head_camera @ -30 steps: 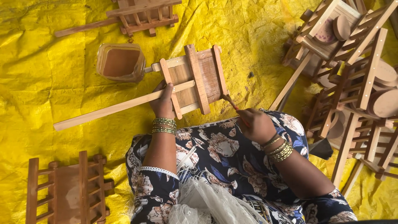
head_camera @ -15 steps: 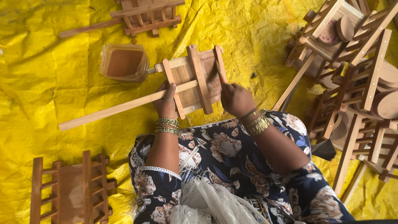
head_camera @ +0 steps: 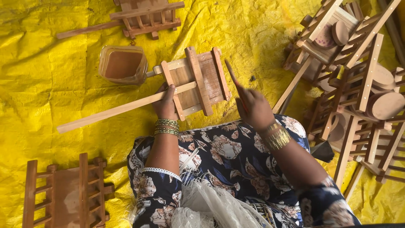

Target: The person sits on a tarp-covered floor and applies a brown stain or paint with a brush to small wooden chairs, holding each chair steady with one hand while brushing its surfaces. They rotate and reposition the chairs to coat different sides and dip the brush into a plastic container of stain.

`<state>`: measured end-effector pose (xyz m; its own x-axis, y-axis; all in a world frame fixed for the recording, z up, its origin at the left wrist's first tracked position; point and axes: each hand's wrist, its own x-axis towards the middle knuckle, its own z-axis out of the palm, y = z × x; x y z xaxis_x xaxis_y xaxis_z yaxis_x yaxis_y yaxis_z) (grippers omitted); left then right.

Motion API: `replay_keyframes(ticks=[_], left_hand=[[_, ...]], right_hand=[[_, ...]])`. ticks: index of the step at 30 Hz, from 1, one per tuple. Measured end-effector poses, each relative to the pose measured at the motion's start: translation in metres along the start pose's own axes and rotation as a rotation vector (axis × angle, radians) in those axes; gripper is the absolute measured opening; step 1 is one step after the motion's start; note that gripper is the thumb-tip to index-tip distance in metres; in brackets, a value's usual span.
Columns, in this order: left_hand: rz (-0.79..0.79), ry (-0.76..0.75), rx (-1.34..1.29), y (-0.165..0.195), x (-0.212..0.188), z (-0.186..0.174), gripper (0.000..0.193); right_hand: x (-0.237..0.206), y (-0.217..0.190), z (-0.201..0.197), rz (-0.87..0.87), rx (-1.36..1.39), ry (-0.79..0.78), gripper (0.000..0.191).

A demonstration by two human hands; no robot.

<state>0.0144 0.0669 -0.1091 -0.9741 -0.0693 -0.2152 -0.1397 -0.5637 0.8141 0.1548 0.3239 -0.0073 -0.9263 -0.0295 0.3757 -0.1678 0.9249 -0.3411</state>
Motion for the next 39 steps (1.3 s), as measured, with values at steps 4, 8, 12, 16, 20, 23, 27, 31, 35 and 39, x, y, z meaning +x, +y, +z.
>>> replay_keyframes(ticks=[4, 8, 12, 16, 20, 23, 27, 31, 35, 39], left_hand=[[0.003, 0.003, 0.013, 0.003, 0.000, -0.002, 0.049], [-0.009, -0.017, -0.035, 0.004, 0.001, -0.003, 0.049], [-0.010, 0.035, 0.021, 0.000, -0.001, -0.007, 0.049], [0.004, 0.025, 0.042, -0.003, -0.004, -0.012, 0.048], [0.014, 0.022, 0.039, -0.002, -0.003, -0.012, 0.050], [0.013, -0.011, -0.037, -0.001, -0.002, -0.014, 0.051], [-0.005, 0.024, -0.009, 0.003, -0.001, -0.015, 0.053], [-0.014, 0.049, 0.032, 0.003, 0.000, -0.016, 0.055], [-0.005, 0.063, 0.028, 0.001, -0.003, -0.016, 0.055], [-0.033, 0.063, 0.030, 0.003, -0.004, -0.013, 0.052]], right_hand=[[0.053, 0.017, 0.033, -0.026, -0.041, 0.014, 0.040], [0.050, 0.025, 0.057, 0.012, -0.109, -0.165, 0.032], [-0.017, 0.021, 0.045, -0.029, -0.049, -0.260, 0.037], [-0.058, 0.014, 0.006, 0.095, 0.056, -0.360, 0.034], [-0.049, 0.006, -0.025, 0.127, 0.059, -0.342, 0.038], [-0.016, -0.001, -0.015, 0.003, -0.011, -0.182, 0.040], [0.039, -0.001, 0.018, -0.042, -0.065, -0.116, 0.041], [0.044, 0.006, 0.037, 0.015, -0.164, -0.335, 0.036], [-0.018, 0.006, 0.027, 0.065, -0.130, -0.482, 0.041], [-0.074, 0.000, 0.002, 0.033, 0.024, -0.407, 0.039]])
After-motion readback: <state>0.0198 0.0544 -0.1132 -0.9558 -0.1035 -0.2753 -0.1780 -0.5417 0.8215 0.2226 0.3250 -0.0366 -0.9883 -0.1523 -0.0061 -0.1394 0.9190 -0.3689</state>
